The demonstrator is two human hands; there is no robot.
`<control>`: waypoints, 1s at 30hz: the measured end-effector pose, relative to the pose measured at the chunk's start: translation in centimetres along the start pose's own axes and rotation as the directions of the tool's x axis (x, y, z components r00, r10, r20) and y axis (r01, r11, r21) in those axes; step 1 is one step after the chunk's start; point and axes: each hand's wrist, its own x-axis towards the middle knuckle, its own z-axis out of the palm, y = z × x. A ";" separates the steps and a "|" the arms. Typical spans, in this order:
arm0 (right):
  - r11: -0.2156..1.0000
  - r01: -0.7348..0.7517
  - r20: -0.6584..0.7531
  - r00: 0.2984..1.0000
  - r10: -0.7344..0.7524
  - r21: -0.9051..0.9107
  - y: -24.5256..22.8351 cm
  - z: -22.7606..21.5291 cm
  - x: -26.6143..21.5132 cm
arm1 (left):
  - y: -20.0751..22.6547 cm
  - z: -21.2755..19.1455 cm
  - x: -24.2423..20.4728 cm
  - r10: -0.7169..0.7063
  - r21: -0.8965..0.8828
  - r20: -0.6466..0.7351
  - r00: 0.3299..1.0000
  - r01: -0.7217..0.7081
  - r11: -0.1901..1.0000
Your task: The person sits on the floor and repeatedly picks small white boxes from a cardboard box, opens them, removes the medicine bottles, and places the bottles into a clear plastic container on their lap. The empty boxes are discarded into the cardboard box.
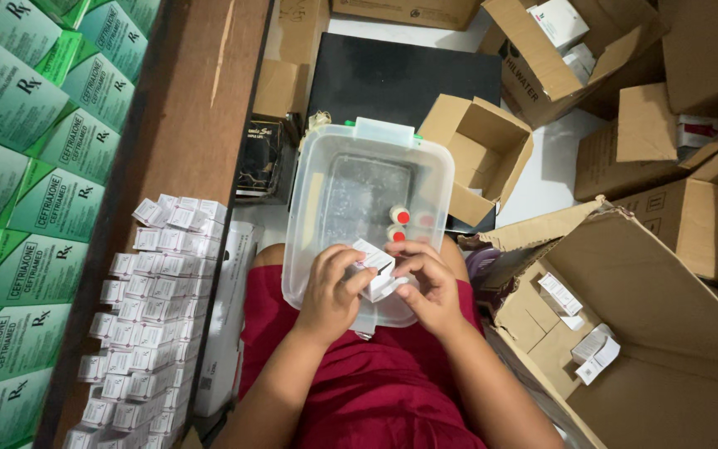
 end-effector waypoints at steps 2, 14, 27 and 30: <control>0.998 -0.042 0.053 0.998 0.044 -0.046 -0.1 -0.2 0.0 | -0.1 -0.1 0.0 0.009 0.029 -0.020 1.000 -0.009 1.000; 0.990 -0.071 -0.069 0.996 0.063 -0.120 0.1 1.1 0.5 | 0.7 -0.1 -1.1 -0.045 0.127 0.023 0.999 0.041 0.991; 0.957 0.038 -0.177 0.980 -0.091 -0.286 0.1 2.2 0.2 | 1.4 -0.6 -0.6 -0.034 0.111 -0.008 0.999 0.035 0.993; 0.917 0.062 -0.089 0.991 -0.105 -0.393 -0.7 1.7 0.0 | 1.1 -0.8 -0.7 -0.066 0.122 -0.030 0.997 0.069 0.990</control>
